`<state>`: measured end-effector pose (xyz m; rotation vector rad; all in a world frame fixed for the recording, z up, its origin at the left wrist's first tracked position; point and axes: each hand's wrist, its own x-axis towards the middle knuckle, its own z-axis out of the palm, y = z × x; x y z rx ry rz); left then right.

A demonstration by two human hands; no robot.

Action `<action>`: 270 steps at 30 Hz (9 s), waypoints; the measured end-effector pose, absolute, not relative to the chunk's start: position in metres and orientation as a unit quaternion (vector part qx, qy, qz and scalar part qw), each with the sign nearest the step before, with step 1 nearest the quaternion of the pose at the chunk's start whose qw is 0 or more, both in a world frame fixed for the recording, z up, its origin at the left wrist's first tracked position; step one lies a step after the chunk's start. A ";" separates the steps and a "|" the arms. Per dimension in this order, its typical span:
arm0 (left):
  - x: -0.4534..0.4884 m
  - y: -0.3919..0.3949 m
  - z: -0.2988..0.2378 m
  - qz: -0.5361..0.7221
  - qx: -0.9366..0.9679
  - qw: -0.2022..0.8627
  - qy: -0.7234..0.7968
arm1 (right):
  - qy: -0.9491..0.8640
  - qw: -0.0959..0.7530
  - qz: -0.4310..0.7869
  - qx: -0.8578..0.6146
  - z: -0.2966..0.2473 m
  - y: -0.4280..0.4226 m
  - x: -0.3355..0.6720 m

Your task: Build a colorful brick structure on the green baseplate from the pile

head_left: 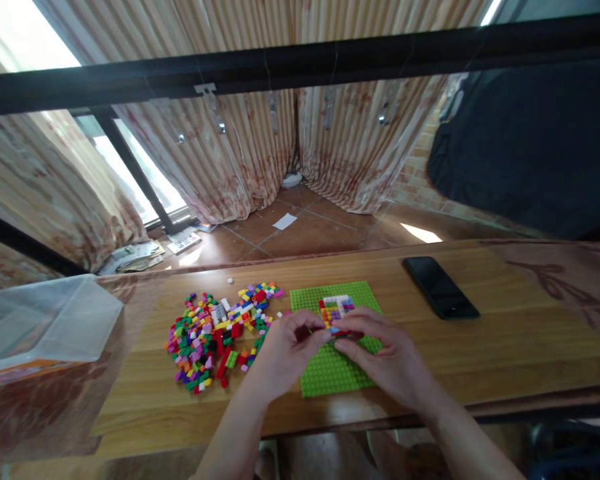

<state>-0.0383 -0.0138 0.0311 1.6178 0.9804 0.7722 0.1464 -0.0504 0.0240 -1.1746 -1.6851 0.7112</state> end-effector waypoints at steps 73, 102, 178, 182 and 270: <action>-0.010 -0.006 0.020 0.331 0.621 0.496 0.508 | -0.694 0.386 0.252 -0.553 0.010 -0.041 0.195; 0.005 -0.005 0.009 0.369 0.528 0.548 0.534 | -0.694 0.378 0.265 -0.552 0.006 -0.043 0.191; -0.097 0.011 0.020 0.398 0.588 0.404 0.577 | -0.767 0.292 0.133 -0.556 -0.006 -0.037 0.044; -0.079 0.005 0.019 0.397 0.610 0.422 0.540 | -0.743 0.425 0.134 -0.500 0.013 -0.051 0.074; -0.006 -0.017 0.011 0.423 0.683 0.369 0.467 | -0.723 0.378 0.164 -0.555 0.010 -0.047 0.171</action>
